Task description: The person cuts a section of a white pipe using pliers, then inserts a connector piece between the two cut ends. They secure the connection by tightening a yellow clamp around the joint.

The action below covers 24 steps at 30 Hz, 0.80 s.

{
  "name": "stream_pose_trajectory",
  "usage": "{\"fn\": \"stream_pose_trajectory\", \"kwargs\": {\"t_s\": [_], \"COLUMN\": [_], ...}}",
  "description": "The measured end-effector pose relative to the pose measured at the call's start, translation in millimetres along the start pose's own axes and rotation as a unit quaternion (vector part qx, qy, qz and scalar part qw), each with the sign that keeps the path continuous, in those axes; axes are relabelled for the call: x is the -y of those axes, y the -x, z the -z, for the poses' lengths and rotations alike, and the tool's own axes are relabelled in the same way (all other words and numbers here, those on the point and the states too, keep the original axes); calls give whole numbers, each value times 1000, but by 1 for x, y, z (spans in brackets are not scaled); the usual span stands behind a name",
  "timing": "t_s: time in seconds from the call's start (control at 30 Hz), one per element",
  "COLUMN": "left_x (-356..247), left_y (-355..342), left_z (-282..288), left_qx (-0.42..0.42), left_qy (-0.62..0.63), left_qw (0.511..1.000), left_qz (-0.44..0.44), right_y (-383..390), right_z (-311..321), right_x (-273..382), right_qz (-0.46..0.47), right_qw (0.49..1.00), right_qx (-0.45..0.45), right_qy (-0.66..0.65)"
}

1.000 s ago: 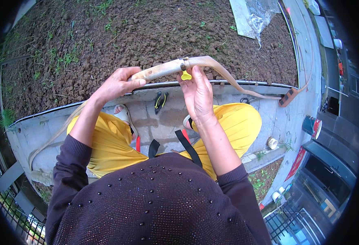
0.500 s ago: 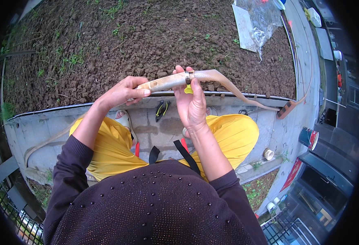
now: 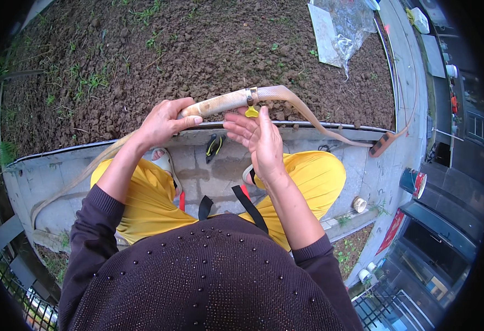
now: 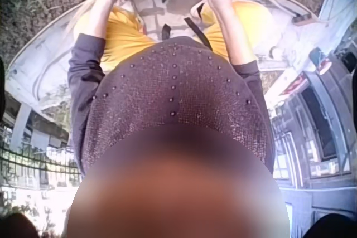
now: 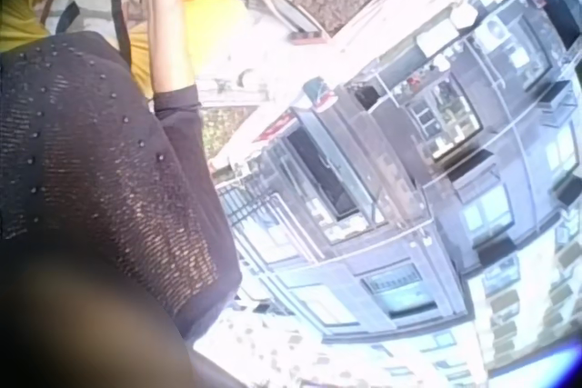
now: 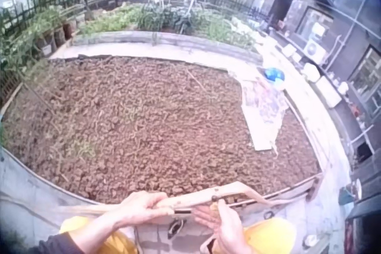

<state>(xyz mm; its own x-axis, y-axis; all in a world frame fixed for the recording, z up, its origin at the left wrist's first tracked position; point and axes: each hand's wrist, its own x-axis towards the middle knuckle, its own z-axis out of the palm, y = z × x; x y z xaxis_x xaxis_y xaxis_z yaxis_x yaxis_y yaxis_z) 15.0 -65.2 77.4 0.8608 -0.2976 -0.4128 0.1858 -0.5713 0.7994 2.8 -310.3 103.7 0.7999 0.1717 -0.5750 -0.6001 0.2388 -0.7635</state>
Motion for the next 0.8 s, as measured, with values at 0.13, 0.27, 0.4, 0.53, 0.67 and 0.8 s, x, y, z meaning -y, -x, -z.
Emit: {"fn": "stream_pose_trajectory", "kwargs": {"t_s": [0.13, 0.27, 0.4, 0.53, 0.67, 0.8], "left_x": [3, 6, 6, 10, 10, 14], "left_y": [-3, -2, -5, -7, -10, -10], "left_z": [1, 2, 2, 3, 4, 2], "left_qx": [15, 33, 41, 43, 38, 40], "left_qy": [4, 8, 20, 33, 39, 62], "left_qw": [1000, 999, 999, 998, 998, 996], "left_qz": [-25, -25, -30, -21, -30, -42], "right_y": [-15, -20, -16, -18, -11, -12], "right_z": [43, 39, 33, 28, 26, 30], "right_x": [-16, -15, -21, -25, -29, -5], "right_qz": [-92, -118, -30, 293, 275, -39], "right_qw": [974, 922, 944, 902, 937, 992], "right_qx": [89, 256, 198, -91, -84, 103], "right_qy": [-188, -264, -260, 304, 197, -69]}}
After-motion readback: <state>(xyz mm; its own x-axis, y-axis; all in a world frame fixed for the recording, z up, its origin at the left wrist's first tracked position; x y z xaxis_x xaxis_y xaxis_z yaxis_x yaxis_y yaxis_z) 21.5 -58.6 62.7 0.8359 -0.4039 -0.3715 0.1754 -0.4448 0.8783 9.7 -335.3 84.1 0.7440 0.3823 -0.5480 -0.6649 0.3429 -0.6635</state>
